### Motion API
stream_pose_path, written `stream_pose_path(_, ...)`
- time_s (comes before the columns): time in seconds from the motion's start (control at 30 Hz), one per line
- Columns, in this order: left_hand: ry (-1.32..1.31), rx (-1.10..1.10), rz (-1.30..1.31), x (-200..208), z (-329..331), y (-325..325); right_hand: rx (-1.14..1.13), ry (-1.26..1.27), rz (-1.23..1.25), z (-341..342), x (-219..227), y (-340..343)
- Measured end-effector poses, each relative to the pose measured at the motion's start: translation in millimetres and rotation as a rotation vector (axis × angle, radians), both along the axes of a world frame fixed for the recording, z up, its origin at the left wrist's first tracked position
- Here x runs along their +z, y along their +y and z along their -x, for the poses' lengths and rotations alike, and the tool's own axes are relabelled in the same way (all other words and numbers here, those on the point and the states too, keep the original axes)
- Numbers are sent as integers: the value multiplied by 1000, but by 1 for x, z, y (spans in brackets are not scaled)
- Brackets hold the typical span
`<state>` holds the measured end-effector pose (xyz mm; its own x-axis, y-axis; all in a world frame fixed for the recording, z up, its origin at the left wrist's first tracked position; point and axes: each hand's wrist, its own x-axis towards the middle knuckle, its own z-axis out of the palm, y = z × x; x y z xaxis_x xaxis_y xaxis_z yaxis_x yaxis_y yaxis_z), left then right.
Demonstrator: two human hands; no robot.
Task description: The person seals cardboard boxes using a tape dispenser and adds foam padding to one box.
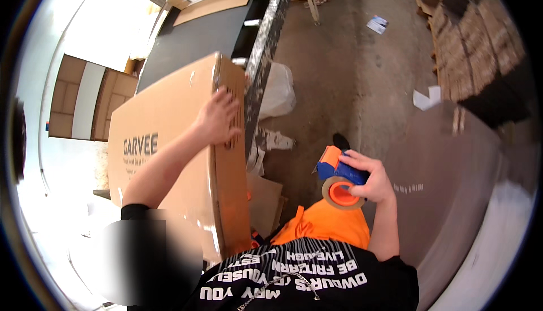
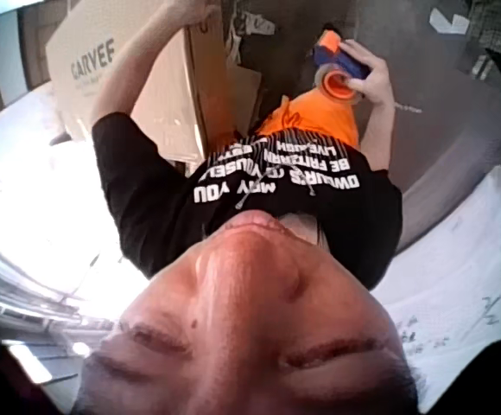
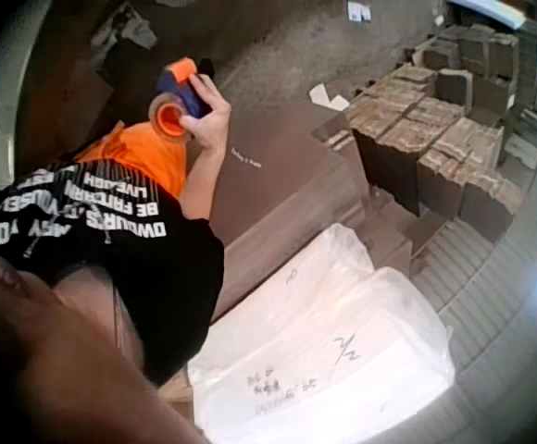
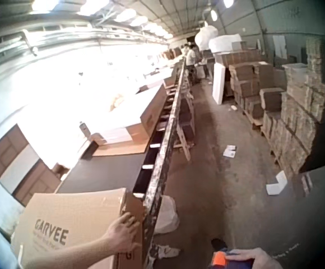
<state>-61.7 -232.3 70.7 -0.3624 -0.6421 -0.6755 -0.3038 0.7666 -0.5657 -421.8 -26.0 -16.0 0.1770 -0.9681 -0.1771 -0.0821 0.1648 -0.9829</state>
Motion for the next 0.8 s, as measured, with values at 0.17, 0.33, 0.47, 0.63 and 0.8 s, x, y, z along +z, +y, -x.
stream_pose_path(0.17, 417, 613, 44, 20, 14, -143, -13, -146, -117, -1, -32, -124)
stream_pose_path(0.33, 902, 792, 277, -11, -38, -97, 153, -501, -225, -56, -45, -295)
stream_pose_path(0.47, 892, 846, 321, -13, -43, -97, 624, -507, -315, -175, -30, -459)
stream_pose_path(0.63, 1000, 894, 319, -13, -48, -90, 1227, -184, -521, -316, -23, -561)
stream_pose_path(0.8, 882, 803, 229, -8, -50, -93, 1667, -35, -161, -267, -42, -523)
